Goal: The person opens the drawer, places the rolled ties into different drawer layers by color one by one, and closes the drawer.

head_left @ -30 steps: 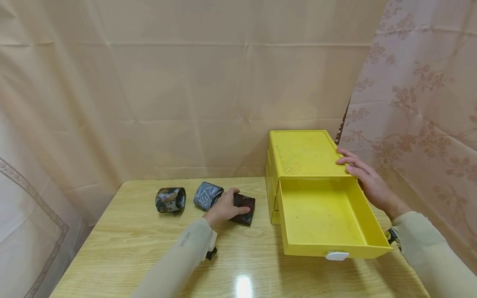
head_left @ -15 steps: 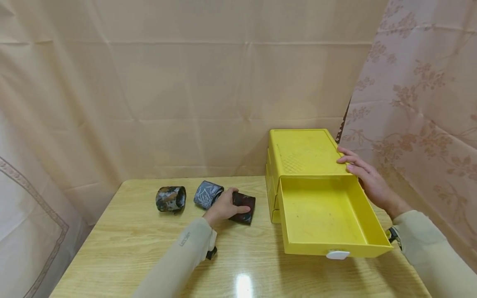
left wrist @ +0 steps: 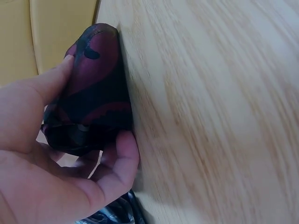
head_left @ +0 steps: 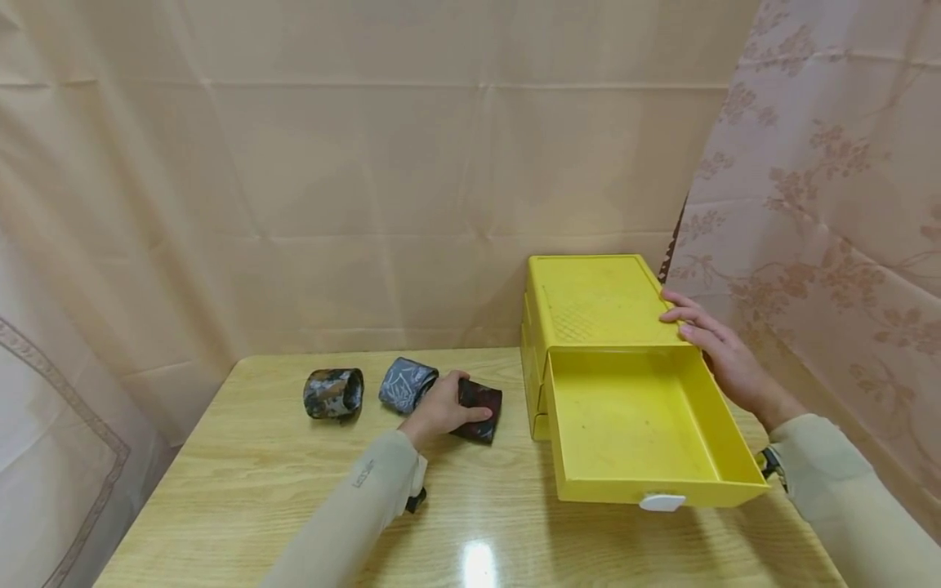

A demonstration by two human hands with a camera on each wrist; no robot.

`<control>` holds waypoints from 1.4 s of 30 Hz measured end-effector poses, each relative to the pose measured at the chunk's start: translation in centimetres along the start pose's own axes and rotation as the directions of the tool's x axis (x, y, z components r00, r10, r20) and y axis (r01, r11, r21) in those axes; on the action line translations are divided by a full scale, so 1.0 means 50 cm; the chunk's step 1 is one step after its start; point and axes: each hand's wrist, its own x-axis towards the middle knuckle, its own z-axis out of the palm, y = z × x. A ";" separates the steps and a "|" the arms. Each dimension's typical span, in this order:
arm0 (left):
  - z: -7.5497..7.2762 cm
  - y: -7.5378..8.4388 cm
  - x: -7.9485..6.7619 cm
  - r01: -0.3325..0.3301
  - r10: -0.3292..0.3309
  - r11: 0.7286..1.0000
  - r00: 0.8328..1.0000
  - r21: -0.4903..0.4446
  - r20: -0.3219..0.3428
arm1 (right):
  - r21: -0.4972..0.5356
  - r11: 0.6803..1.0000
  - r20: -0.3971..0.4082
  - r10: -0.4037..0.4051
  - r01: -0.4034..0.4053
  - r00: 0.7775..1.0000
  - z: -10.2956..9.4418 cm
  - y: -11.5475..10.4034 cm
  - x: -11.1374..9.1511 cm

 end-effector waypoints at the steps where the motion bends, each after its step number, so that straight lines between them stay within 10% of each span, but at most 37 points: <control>1: 0.000 0.001 -0.001 0.000 0.000 1.000 1.000 0.004 -0.001 | 0.000 1.000 0.001 0.000 0.000 1.000 0.000 0.001 0.000; 28: 0.001 0.019 0.003 -0.002 0.025 0.967 0.996 0.255 -0.089 | 0.018 1.000 0.003 -0.008 0.008 1.000 0.000 0.004 0.004; 42: 0.008 0.020 -0.005 0.016 -0.011 0.978 1.000 0.208 -0.028 | -0.011 1.000 -0.003 -0.007 0.007 1.000 -0.001 0.006 0.001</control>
